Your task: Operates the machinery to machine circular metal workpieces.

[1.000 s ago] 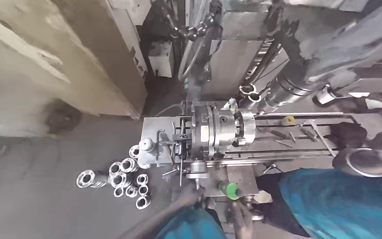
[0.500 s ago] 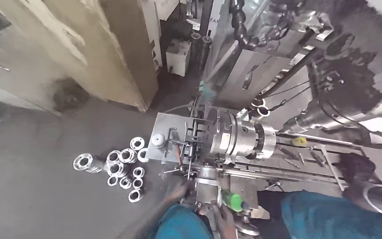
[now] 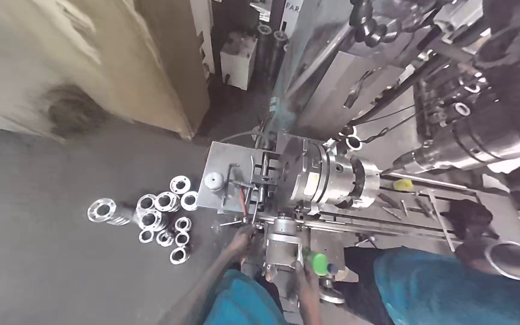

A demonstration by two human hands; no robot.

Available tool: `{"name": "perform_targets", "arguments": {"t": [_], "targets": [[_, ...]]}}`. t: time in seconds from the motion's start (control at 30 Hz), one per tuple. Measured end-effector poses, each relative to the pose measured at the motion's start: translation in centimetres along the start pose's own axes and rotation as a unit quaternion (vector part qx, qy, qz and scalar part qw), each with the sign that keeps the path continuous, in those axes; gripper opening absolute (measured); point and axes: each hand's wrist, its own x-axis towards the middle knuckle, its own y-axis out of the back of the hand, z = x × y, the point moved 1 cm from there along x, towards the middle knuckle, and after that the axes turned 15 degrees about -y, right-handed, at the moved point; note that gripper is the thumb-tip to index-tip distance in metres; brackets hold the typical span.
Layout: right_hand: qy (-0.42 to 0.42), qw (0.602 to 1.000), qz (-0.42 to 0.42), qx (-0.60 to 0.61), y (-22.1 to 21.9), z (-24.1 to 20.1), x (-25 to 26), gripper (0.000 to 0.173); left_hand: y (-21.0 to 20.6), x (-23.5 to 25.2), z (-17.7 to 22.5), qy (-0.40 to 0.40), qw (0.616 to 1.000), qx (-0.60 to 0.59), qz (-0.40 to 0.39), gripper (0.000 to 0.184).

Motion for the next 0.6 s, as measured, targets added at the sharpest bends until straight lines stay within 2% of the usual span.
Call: {"name": "perform_targets", "arguments": {"t": [0.2, 0.3, 0.4, 0.5, 0.57, 0.6], "targets": [[-0.039, 0.988, -0.062, 0.133, -0.6, 0.0, -0.2, 0.03, -0.1, 0.3, 0.6, 0.018, 0.996, 0.081, -0.025, 0.038], [-0.041, 0.985, -0.065, 0.152, -1.0, -0.8, 0.3, 0.032, 0.8, 1.3, 0.5, 0.012, 0.997, 0.064, -0.041, 0.036], [-0.015, 0.997, 0.0, 0.082, -1.6, -1.5, 0.6, 0.033, 1.2, 0.4, 2.1, -0.005, 0.996, 0.088, -0.024, 0.038], [0.037, 0.997, 0.062, -0.024, -2.3, -1.3, 1.5, 0.036, 2.5, 0.1, 2.0, -0.016, 0.993, 0.119, 0.006, 0.042], [0.022, 0.993, 0.055, -0.099, -3.0, -0.6, 2.4, 0.039, 3.0, -0.3, 2.2, -0.038, 0.992, 0.115, 0.04, 0.042], [-0.001, 0.99, 0.02, -0.142, -3.4, -0.3, 3.0, 0.042, 2.9, -0.8, 2.4, -0.044, 0.992, 0.102, 0.065, 0.041]]}}
